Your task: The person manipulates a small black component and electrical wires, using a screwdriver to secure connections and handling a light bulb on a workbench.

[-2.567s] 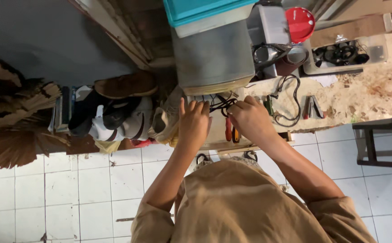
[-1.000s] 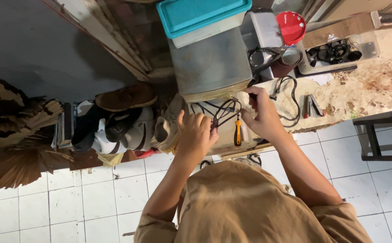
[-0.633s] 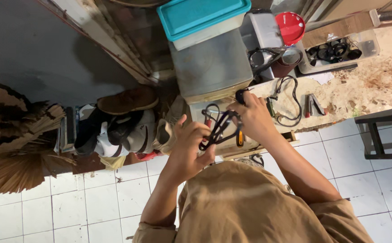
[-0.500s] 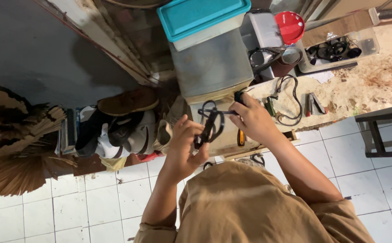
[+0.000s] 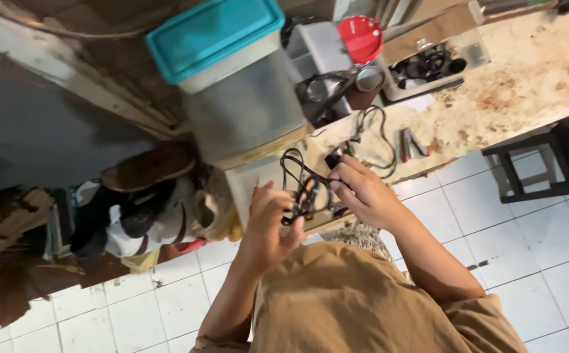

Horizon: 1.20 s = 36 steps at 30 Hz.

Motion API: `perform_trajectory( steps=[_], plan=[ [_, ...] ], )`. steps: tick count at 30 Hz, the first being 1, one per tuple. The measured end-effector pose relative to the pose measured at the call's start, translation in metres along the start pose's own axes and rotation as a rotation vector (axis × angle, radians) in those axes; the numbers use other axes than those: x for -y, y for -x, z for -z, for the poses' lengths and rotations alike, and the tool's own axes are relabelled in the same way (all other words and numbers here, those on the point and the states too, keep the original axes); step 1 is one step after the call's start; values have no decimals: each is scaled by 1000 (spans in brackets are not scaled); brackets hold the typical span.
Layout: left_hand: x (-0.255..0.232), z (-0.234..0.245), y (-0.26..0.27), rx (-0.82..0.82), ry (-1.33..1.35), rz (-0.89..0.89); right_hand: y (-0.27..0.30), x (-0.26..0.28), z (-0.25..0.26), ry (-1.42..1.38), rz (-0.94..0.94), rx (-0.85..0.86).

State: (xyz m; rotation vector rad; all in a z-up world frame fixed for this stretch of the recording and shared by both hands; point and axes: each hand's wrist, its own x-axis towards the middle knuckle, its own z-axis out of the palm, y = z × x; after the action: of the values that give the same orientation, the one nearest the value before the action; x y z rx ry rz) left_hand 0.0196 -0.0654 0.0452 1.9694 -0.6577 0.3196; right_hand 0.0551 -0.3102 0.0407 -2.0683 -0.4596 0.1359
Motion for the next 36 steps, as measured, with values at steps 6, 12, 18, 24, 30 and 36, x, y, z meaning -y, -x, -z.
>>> perform_trajectory(
  steps=[6,12,18,24,30,36],
  plan=[
    [-31,-91,-38,54,-68,-52,23,-51,77,148,236,-63],
    [-20,-215,-77,86,-122,-63,59,-150,163,374,85,-193],
    [51,-352,-109,173,-210,-113,71,-266,225,369,-93,-283],
    [108,-459,-119,274,-422,-116,69,-365,250,400,-216,-279],
    [131,-489,-130,388,-462,-9,70,-416,257,428,-253,-218],
    [137,-498,-129,475,-566,-21,74,-418,255,411,-201,-248]
  ],
)
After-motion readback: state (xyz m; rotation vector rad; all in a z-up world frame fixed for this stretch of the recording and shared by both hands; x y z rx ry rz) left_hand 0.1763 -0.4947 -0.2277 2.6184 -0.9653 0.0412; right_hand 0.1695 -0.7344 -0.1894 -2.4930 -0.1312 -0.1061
